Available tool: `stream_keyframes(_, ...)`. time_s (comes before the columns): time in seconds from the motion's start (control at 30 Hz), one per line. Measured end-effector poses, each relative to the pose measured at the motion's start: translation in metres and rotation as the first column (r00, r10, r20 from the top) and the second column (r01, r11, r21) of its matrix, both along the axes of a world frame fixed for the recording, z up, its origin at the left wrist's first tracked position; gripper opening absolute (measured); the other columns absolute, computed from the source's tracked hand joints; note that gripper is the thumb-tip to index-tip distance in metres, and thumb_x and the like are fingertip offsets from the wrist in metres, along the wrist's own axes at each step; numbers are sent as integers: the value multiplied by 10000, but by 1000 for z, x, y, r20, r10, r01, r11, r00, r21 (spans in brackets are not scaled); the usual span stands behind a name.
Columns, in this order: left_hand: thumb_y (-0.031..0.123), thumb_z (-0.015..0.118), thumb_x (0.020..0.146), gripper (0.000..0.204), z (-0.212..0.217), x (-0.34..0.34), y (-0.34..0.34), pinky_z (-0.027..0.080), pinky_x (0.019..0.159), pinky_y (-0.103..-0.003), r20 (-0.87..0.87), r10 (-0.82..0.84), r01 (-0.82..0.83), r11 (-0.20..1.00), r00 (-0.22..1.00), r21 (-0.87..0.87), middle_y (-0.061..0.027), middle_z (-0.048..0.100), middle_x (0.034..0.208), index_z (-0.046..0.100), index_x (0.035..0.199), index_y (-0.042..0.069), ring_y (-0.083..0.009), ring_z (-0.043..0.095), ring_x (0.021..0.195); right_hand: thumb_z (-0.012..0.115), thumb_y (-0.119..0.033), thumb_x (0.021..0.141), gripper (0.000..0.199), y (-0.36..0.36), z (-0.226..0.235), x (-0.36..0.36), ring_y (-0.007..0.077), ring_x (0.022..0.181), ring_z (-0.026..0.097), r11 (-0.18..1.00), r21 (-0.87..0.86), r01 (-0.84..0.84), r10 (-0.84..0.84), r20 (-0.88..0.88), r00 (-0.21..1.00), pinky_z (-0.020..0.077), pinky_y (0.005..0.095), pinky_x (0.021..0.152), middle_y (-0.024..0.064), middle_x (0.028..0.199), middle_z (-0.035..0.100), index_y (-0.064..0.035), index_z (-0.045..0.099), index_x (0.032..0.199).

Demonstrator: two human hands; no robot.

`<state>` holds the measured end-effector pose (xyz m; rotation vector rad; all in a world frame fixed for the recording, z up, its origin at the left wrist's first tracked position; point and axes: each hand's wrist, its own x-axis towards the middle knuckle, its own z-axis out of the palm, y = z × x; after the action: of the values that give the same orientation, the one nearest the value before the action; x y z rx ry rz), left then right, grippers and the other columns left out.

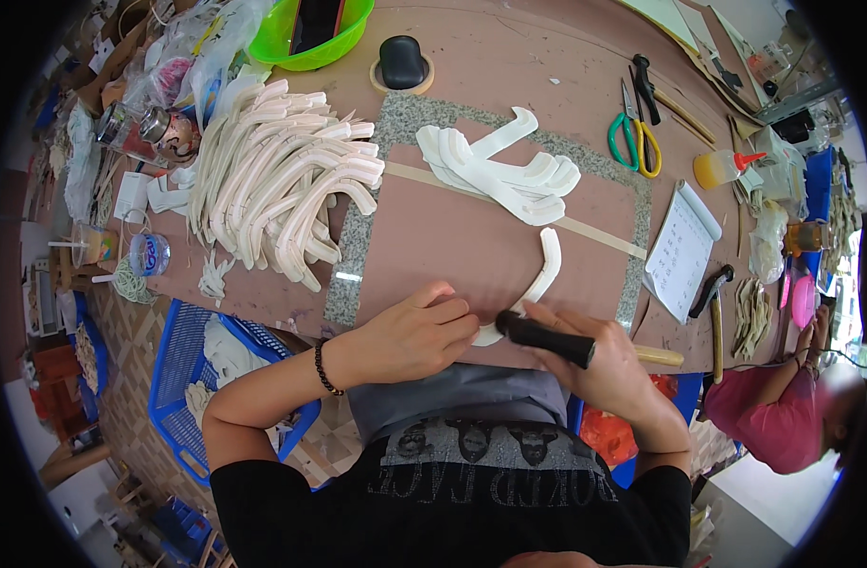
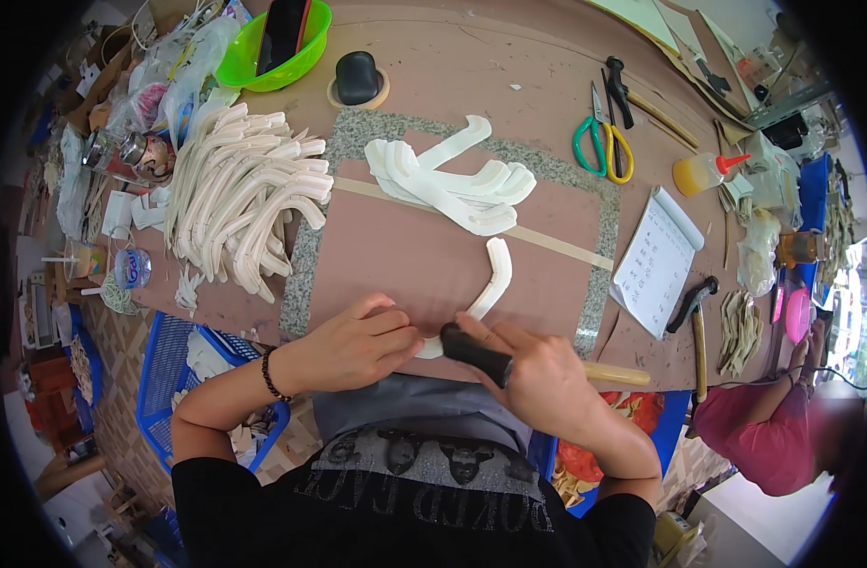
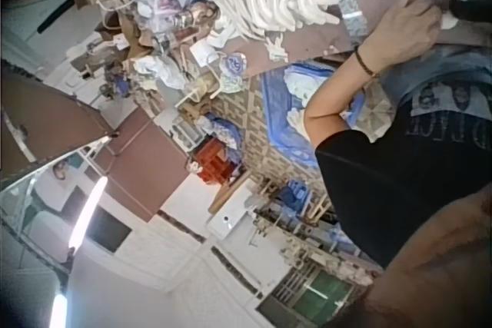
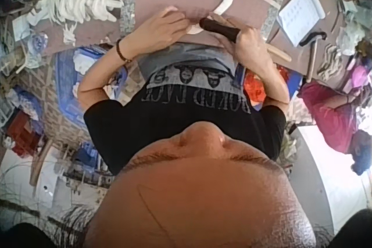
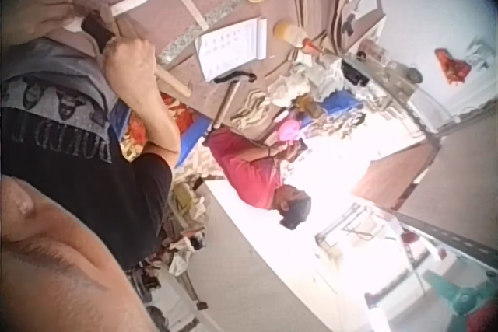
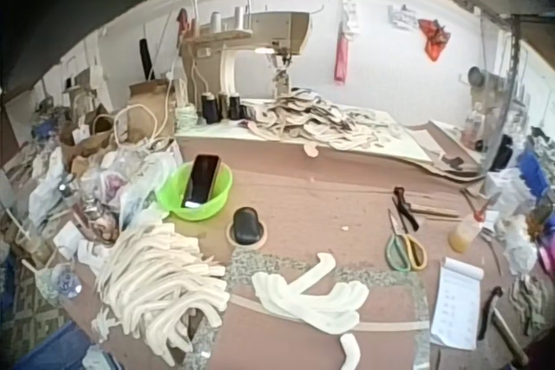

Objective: The person uses a hammer to repeatedly strike and shape a small, curved white object on a wooden board. They hold the object with their left hand and tap it with the hammer in their right hand, occasionally repositioning the piece. A second person is visible in the background working at a separate station.

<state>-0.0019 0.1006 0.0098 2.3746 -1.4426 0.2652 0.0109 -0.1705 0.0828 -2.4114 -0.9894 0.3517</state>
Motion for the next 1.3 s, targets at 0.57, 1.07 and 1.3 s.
stream_keyframes(0.57, 98, 698, 810, 164, -8, -6, 19, 490, 904, -400, -96, 65, -77, 987, 993, -138, -57, 626, 955, 702, 943, 1, -233, 599, 964, 744, -49, 775, 619, 23, 1, 7, 341, 714, 682, 997, -24, -78, 77, -54, 996, 563, 427, 626, 148, 905, 664, -43, 586, 1374)
stream_keyframes(1.07, 113, 778, 772, 229, -17, -56, -2, 431, 803, -376, -137, 386, -407, 887, 912, -217, -16, 493, 795, 730, 990, 63, -204, 531, 774, 778, -110, 790, 591, 35, -2, 17, 317, 694, 678, 979, 195, 67, -69, 1, 998, 559, 396, 596, 116, 861, 651, -29, 608, 1351)
stream_keyframes(1.3, 125, 790, 770, 237, -18, -57, -4, 435, 805, -391, -138, 403, -425, 877, 905, -225, -24, 505, 807, 726, 990, 63, -215, 536, 780, 732, -60, 759, 685, 42, -1, 24, 323, 697, 668, 992, 51, -116, 114, 40, 993, 551, 418, 587, 105, 899, 630, -42, 542, 1417)
